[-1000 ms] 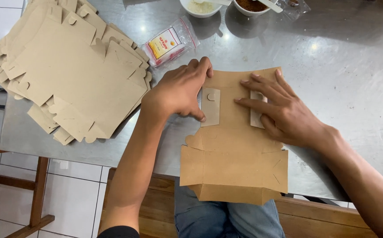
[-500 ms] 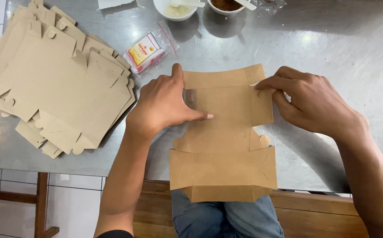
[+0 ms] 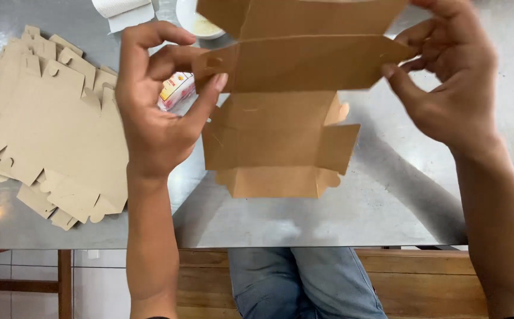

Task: Assembling a cardboard box by folding along pre-scored lines and tucking tabs into slots.

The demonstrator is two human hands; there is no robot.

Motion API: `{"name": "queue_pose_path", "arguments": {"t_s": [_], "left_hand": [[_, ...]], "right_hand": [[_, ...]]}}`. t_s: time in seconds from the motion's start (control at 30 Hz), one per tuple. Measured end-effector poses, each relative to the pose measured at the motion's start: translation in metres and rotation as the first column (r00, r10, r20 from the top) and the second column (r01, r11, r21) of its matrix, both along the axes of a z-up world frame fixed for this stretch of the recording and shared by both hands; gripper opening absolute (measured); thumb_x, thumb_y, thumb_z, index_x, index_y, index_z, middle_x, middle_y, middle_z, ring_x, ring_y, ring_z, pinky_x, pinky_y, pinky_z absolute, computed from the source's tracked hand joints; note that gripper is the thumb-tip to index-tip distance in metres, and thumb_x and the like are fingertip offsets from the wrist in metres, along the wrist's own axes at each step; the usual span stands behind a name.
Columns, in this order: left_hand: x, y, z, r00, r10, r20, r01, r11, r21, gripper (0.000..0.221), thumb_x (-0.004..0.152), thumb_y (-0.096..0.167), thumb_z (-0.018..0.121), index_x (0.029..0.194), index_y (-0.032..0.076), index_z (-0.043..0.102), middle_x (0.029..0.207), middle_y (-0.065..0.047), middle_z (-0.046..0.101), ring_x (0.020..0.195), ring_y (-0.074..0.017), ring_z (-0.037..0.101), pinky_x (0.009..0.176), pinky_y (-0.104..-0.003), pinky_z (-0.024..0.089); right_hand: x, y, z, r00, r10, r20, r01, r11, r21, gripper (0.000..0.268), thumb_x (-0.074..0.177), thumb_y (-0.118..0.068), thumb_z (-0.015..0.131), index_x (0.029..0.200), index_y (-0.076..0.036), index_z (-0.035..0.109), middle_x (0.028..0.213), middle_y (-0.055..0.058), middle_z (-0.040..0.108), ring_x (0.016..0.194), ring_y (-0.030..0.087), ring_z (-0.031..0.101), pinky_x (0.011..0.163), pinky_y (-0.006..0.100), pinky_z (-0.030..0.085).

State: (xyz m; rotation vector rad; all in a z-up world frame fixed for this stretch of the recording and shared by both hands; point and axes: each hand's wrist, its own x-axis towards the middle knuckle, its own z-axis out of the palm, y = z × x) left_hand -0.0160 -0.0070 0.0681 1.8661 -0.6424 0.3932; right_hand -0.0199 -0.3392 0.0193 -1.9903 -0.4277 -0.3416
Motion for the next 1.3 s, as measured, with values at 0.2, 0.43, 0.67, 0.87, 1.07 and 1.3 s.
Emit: {"name": "queue_pose_path", "arguments": {"t_s": [0.2,0.43,0.67,0.87,1.07,1.3], "left_hand": [[-0.007,0.012,-0.019,0.975,-0.102,0.199,0.152,0.955,-0.253,0.022,0.094,0.002,0.077,0.097,0.009,0.056,0.082,-0.004,0.058,0.096,-0.0363,0.075,0.087,-0.047,0.063],[-0.019,0.012,0.002,0.902,-0.226,0.367,0.306,0.936,-0.175,0.023,0.102,0.030,0.062,0.079,0.023,0.061,0.083,0.005,0.073,0.096,-0.0223,0.072,0.108,-0.040,0.052],[-0.005,0.005,0.005,0.865,-0.492,-0.094,0.496,0.817,0.295,0.026,0.080,-0.007,0.060,0.077,0.017,0.066,0.078,0.008,0.070,0.080,-0.0130,0.066,0.096,-0.036,0.045],[0.009,-0.022,-0.054,0.774,-0.447,-0.448,0.628,0.630,0.456,0.026,0.071,0.000,0.050,0.075,0.017,0.070,0.084,0.005,0.067,0.077,-0.0184,0.060,0.084,-0.034,0.045],[0.001,-0.044,-0.069,0.828,-0.349,-0.438,0.558,0.583,0.591,0.061,0.068,0.001,0.063,0.126,0.014,0.050,0.115,-0.006,0.052,0.105,-0.0266,0.057,0.092,-0.039,0.041],[-0.003,-0.050,-0.077,0.854,-0.341,-0.393,0.520,0.545,0.657,0.081,0.074,0.011,0.061,0.154,0.019,0.049,0.123,-0.012,0.046,0.102,-0.0343,0.057,0.091,-0.047,0.047]], "right_hand": [[-0.009,-0.027,-0.018,0.957,-0.006,0.290,-0.019,0.996,0.083,0.018,0.121,0.029,0.066,0.124,0.012,0.060,0.129,0.026,0.058,0.128,0.041,0.063,0.120,0.047,0.053],[-0.018,-0.018,-0.012,0.947,-0.019,0.321,-0.033,0.987,0.155,0.011,0.112,0.003,0.069,0.103,0.007,0.064,0.134,0.029,0.053,0.128,0.038,0.060,0.110,0.042,0.054],[0.001,-0.004,0.017,0.949,0.313,-0.031,-0.313,0.936,-0.159,0.026,0.090,0.021,0.061,0.093,0.000,0.076,0.133,0.028,0.068,0.114,0.031,0.069,0.094,0.032,0.056],[0.013,0.000,0.000,0.858,0.383,-0.342,-0.475,0.846,-0.244,0.025,0.085,0.004,0.072,0.091,-0.016,0.085,0.121,0.007,0.076,0.104,0.018,0.074,0.094,0.029,0.059],[0.012,0.016,0.001,0.814,0.336,-0.475,-0.482,0.846,-0.228,0.061,0.085,-0.004,0.073,0.143,-0.017,0.058,0.117,0.004,0.078,0.092,0.015,0.078,0.077,0.030,0.062],[0.018,0.014,-0.012,0.782,0.224,-0.582,-0.485,0.806,-0.341,0.079,0.079,-0.008,0.077,0.153,-0.020,0.052,0.121,-0.005,0.075,0.092,0.013,0.067,0.073,0.030,0.054]]}}
